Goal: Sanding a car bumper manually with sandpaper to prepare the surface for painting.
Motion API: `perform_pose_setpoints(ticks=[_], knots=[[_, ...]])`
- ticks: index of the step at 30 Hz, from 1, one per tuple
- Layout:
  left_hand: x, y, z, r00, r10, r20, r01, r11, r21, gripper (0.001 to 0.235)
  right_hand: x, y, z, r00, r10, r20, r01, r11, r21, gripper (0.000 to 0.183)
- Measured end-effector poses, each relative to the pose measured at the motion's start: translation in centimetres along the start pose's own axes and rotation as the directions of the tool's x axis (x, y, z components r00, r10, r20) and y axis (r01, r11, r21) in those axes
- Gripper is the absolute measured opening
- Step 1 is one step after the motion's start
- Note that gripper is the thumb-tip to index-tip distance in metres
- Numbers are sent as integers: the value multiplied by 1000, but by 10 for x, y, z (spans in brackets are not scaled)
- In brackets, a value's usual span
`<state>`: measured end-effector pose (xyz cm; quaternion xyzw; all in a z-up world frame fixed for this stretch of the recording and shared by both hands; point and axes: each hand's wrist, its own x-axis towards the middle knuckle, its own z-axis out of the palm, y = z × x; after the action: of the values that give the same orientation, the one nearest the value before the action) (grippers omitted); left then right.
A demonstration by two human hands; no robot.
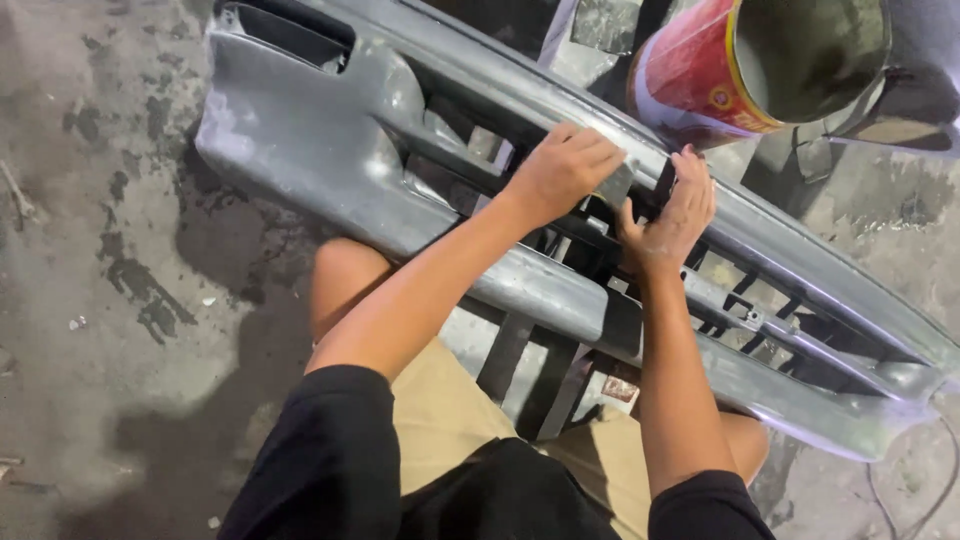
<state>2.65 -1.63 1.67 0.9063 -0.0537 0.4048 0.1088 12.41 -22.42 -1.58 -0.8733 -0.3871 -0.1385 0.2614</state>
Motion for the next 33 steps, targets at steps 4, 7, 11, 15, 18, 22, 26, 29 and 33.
perform_pose_setpoints(ticks=[4,7,11,15,18,22,26,29,33], knots=[[-24,-43,-34,997,25,71,-35,989,144,25,3,-3,1,999,22,-40,-22,1000,13,75],[-44,-96,-95,951,-224,214,184,964,192,47,13,-37,-24,1000,-23,-17,24,998,66,72],[-43,-98,-111,945,-246,214,207,960,187,58,11,-40,-25,1000,12,1,-12,1000,29,73],[-24,-52,-54,969,-164,184,149,984,95,48,17,-37,-23,1000,15,-23,-14,999,35,73],[-12,9,-15,967,-159,202,157,987,22,38,8,-31,-22,999,10,-30,-8,997,74,72],[5,37,-2,972,-161,169,160,987,19,28,12,-29,-19,997,-15,-77,23,995,102,68],[-9,8,-18,974,-151,169,146,988,45,27,10,-23,-18,999,7,-49,-2,994,107,72],[-21,-30,-45,941,-174,289,98,960,262,67,11,-25,-19,999,19,-51,-13,993,113,71],[-22,-61,-95,948,-240,210,208,964,166,55,14,-29,-23,997,23,-74,-13,992,129,68]])
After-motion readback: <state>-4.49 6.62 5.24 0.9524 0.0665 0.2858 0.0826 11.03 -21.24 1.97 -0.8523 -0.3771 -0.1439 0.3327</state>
